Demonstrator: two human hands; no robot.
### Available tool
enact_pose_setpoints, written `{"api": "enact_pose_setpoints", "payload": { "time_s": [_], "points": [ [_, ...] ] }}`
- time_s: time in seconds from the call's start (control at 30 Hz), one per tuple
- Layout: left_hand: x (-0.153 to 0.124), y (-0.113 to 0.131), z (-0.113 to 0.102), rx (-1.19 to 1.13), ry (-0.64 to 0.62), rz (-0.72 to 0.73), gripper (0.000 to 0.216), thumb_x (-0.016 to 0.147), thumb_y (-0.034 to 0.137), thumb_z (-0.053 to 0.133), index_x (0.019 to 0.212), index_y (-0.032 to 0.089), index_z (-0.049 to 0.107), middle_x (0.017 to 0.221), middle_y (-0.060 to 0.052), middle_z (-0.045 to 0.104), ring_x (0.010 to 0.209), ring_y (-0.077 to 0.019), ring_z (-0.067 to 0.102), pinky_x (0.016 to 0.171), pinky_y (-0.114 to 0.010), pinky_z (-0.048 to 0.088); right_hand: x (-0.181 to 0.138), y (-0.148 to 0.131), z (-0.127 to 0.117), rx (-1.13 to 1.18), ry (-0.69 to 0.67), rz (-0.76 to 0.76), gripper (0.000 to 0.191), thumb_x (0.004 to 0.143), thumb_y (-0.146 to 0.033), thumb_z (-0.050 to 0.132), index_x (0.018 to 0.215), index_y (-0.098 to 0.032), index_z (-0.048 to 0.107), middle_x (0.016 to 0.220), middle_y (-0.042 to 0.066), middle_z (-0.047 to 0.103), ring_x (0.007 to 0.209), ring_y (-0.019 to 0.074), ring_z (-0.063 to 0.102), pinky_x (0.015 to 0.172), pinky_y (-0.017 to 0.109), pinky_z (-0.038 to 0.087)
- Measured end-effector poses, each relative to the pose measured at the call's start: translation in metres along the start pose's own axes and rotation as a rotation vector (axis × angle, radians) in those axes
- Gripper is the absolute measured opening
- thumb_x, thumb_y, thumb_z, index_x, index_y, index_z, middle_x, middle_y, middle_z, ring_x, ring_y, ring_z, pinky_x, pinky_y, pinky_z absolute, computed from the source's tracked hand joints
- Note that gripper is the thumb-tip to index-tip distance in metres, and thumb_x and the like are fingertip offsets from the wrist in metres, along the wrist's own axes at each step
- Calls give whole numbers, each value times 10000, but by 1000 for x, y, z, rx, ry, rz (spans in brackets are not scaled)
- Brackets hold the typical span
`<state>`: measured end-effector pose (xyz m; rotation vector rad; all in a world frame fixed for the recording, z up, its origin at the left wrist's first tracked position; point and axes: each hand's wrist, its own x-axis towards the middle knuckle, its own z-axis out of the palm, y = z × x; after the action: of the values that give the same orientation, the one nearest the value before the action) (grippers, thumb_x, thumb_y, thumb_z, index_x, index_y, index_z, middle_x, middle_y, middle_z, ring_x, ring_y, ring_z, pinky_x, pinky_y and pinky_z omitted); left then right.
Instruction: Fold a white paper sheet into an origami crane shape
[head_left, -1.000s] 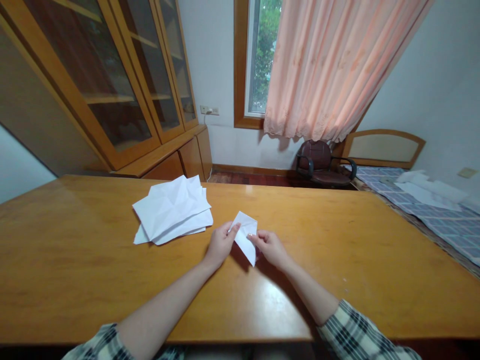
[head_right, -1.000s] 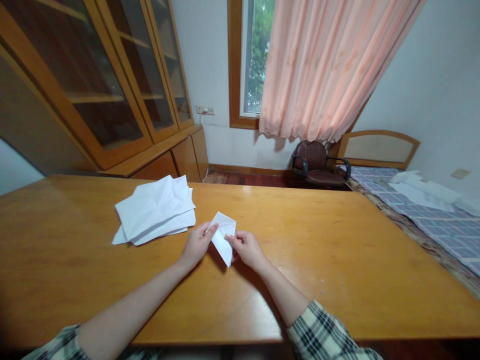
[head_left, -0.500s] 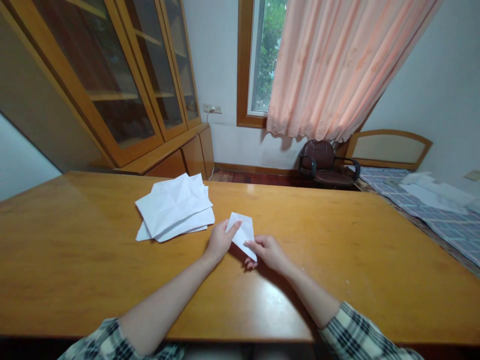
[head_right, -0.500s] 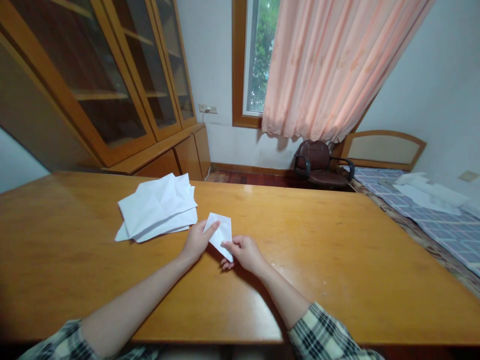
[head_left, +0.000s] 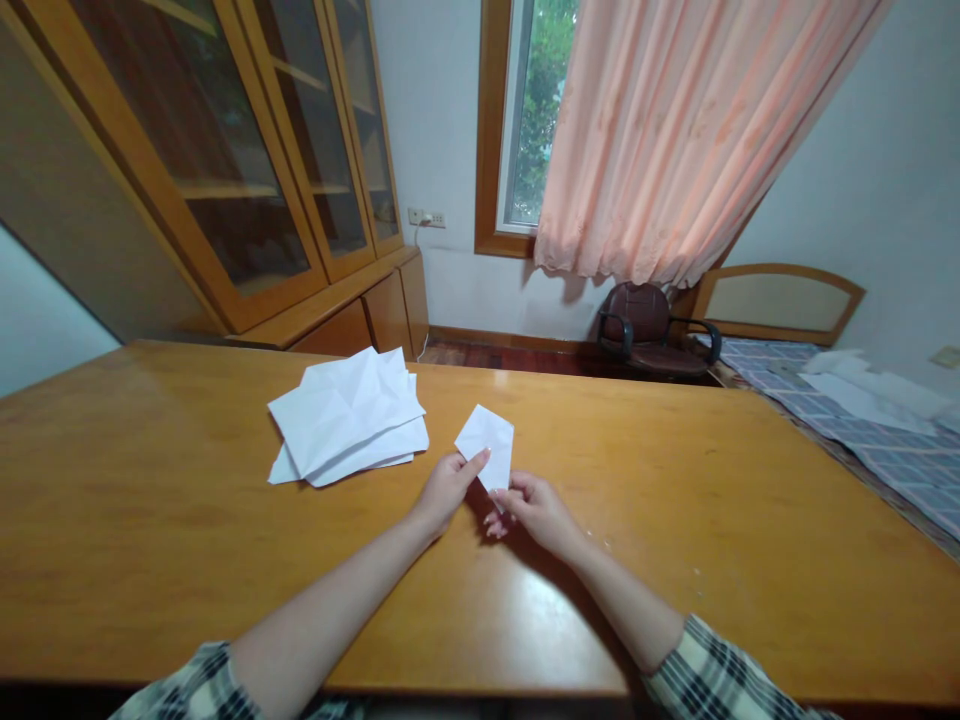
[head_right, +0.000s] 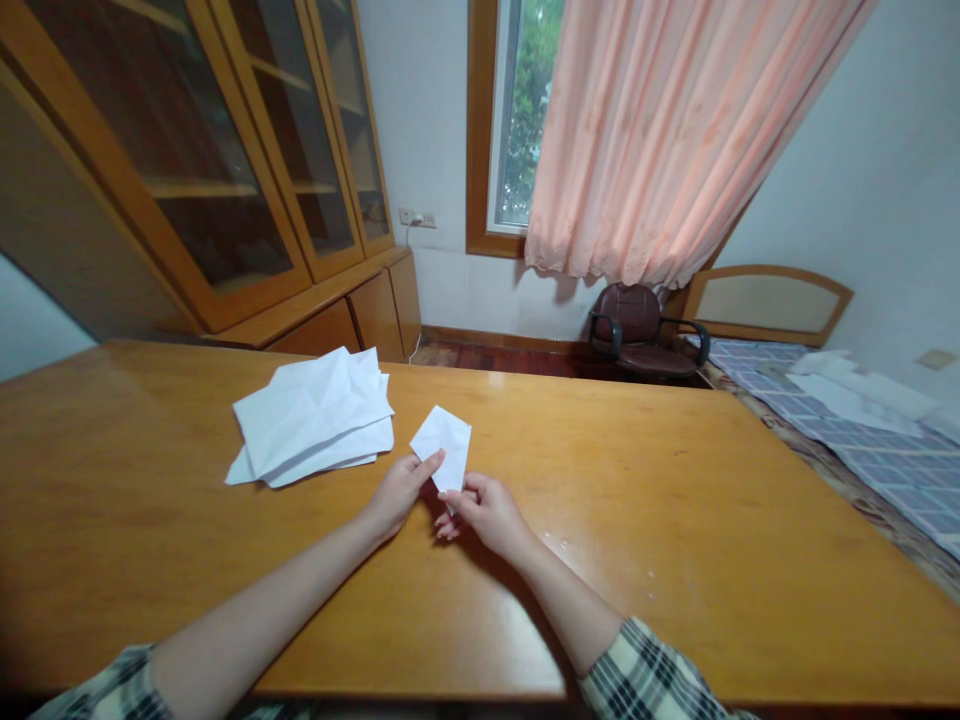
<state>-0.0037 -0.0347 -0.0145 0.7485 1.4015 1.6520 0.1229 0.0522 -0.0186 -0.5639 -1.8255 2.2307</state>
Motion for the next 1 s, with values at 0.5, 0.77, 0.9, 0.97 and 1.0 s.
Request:
{"api": "enact_pose_setpoints", "payload": {
  "time_s": [0.5,0.77,0.9,0.97,1.0],
  "points": [
    [-4,0,5,-20,3,-36,485,664,550,708,814,93,644,690,-64,698,621,-179,638,587,-246,473,-6,-18,-18,-395,312,-315,438,828,-566,510,656,-167,564,489,-17,567,412,99,527,417,206,414],
    [-12,2,9,86,-141,-52,485,703,561,673,874,108,637,697,-65,703,632,-198,663,552,-249,489,-8,-31,-35,-497,478,-548,190,822,-362,597,839,-186,665,833,63,695,747,176,654,698,305,529],
    [-11,0,7,98,-161,-55,499,718,575,653,877,102,638,708,-73,710,603,-186,655,557,-253,493,-7,-31,-33,-427,452,-516,198,826,-352,589,841,-176,677,809,61,704,726,169,663,704,301,539],
    [-11,-1,6,89,-166,-66,505,721,578,649,892,103,636,720,-75,714,594,-182,653,555,-253,494,-8,-32,-33,-392,439,-510,204,821,-355,594,839,-172,682,796,59,707,717,166,665,699,296,543],
    [-10,-2,6,89,-169,-67,507,724,579,646,896,103,636,725,-76,715,590,-180,651,553,-252,493,-8,-33,-33,-377,432,-507,206,814,-358,602,838,-171,683,794,58,709,713,166,667,695,293,544]
  ]
}}
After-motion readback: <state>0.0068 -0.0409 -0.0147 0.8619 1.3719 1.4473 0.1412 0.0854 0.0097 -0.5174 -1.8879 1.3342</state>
